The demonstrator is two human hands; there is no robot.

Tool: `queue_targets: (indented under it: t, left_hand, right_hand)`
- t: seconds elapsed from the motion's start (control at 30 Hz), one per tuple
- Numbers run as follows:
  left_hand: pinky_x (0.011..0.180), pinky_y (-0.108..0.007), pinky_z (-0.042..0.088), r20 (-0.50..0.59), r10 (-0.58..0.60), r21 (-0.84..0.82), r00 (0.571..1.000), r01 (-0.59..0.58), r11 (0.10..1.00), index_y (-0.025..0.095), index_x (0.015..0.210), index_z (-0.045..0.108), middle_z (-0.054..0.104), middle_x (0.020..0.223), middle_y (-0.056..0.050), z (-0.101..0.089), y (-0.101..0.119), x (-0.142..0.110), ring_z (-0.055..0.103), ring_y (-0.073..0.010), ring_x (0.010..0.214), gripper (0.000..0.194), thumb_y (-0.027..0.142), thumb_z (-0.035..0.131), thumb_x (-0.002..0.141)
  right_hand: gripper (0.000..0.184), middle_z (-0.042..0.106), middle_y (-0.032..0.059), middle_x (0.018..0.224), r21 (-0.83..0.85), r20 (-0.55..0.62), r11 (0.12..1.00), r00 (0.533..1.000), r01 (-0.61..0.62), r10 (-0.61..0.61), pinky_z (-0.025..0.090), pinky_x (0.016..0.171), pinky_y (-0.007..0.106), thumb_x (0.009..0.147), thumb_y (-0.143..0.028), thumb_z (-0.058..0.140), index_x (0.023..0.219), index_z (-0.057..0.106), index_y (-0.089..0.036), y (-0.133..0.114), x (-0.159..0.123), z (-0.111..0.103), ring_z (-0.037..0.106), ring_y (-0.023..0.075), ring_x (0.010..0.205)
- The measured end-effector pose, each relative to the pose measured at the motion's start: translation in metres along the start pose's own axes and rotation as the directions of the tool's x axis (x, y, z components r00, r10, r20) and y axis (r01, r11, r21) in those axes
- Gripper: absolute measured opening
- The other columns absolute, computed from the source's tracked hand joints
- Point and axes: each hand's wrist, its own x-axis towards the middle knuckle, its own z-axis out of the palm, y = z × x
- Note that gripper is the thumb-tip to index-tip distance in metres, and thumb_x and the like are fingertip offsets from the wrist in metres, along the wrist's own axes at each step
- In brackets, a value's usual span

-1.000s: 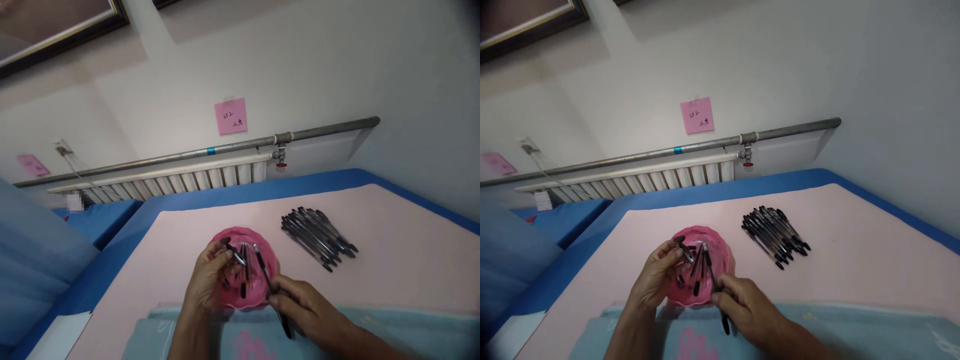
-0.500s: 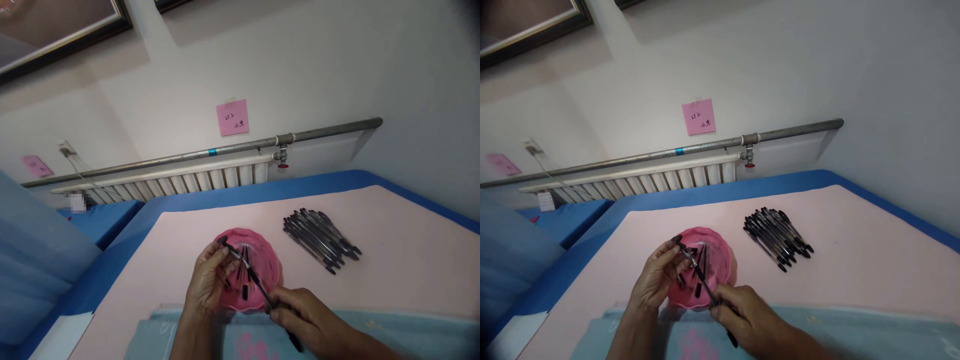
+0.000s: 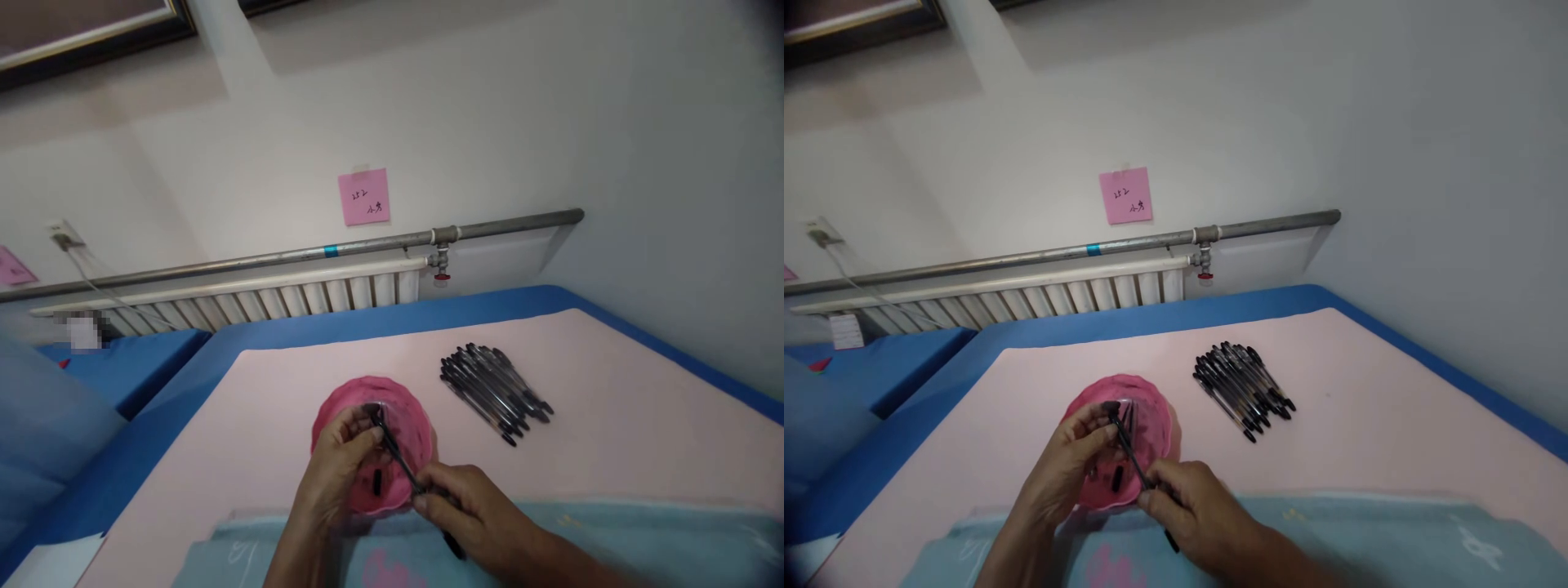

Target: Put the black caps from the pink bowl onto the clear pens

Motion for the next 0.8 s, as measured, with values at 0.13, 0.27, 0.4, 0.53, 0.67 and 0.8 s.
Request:
queue_targets:
  t: [0.13, 0.27, 0.4, 0.53, 0.67, 0.8]
  left_hand:
    - [0.060, -0.024, 0.049, -0.068, -0.004, 0.055, 0.998, 0.008, 0.998, 0.016, 0.093, 0.061, 0.063, 0.080, -0.003, 0.000, 0.000, 0.000, 0.059, -0.0144, 0.070, 0.033, 0.030, 0.070, 0.065]
    - [0.058, -0.025, 0.048, -0.115, 0.029, 0.149, 0.993, -0.011, 0.989, 0.016, 0.098, 0.059, 0.063, 0.078, -0.003, -0.006, 0.002, 0.001, 0.060, -0.0148, 0.068, 0.038, 0.034, 0.068, 0.065]
    - [0.058, -0.026, 0.047, -0.234, 0.108, 0.260, 0.966, -0.045, 0.964, 0.014, 0.100, 0.057, 0.063, 0.076, -0.003, -0.021, 0.002, 0.007, 0.060, -0.0155, 0.067, 0.042, 0.034, 0.066, 0.064]
    - [0.060, -0.028, 0.047, -0.288, 0.171, 0.392, 0.942, -0.047, 0.919, 0.015, 0.098, 0.058, 0.062, 0.080, -0.004, -0.034, 0.001, 0.012, 0.061, -0.0179, 0.072, 0.036, 0.034, 0.062, 0.067]
    - [0.065, -0.028, 0.045, -0.273, 0.220, 0.601, 0.937, -0.012, 0.799, 0.016, 0.095, 0.059, 0.064, 0.082, -0.005, -0.036, -0.001, 0.013, 0.060, -0.0176, 0.074, 0.026, 0.030, 0.054, 0.074]
    - [0.069, -0.028, 0.040, -0.188, 0.301, 0.887, 0.935, 0.030, 0.461, 0.017, 0.083, 0.061, 0.066, 0.082, -0.006, -0.029, -0.006, 0.014, 0.059, -0.0176, 0.076, 0.014, 0.020, 0.049, 0.076]
  right_hand:
    - [0.018, 0.049, -0.0039, 0.058, -0.203, -0.132, 0.979, 0.991, -0.027, 0.000, 0.033, 0.052, 0.020, 0.082, -0.025, 0.044, 0.067, 0.051, -0.019, 0.002, 0.005, -0.016, 0.046, 0.0108, 0.056]
    - [0.021, 0.060, 0.0003, 0.065, -0.606, -0.288, 0.758, 0.955, -0.242, 0.074, 0.032, 0.052, 0.022, 0.085, -0.028, 0.042, 0.068, 0.051, -0.019, 0.017, 0.011, -0.041, 0.055, 0.0140, 0.061]
    - [0.019, 0.063, 0.0049, 0.068, -0.672, -0.351, 0.663, 0.930, -0.330, 0.107, 0.028, 0.050, 0.024, 0.084, -0.023, 0.044, 0.066, 0.051, -0.019, 0.032, 0.015, -0.057, 0.058, 0.0180, 0.062]
    - [0.012, 0.063, 0.0082, 0.075, -0.711, -0.395, 0.598, 0.914, -0.369, 0.095, 0.026, 0.050, 0.025, 0.082, -0.019, 0.046, 0.072, 0.053, -0.018, 0.035, 0.016, -0.063, 0.060, 0.0227, 0.068]
    - [0.010, 0.061, 0.0111, 0.086, -0.732, -0.448, 0.561, 0.894, -0.386, 0.031, 0.030, 0.051, 0.026, 0.083, -0.019, 0.045, 0.081, 0.054, -0.017, 0.030, 0.015, -0.060, 0.059, 0.0251, 0.077]
    - [0.014, 0.060, 0.0064, 0.081, -0.723, -0.367, 0.660, 0.923, -0.203, -0.118, 0.037, 0.056, 0.026, 0.086, -0.022, 0.040, 0.078, 0.052, -0.019, 0.026, 0.011, -0.045, 0.059, 0.0196, 0.072]
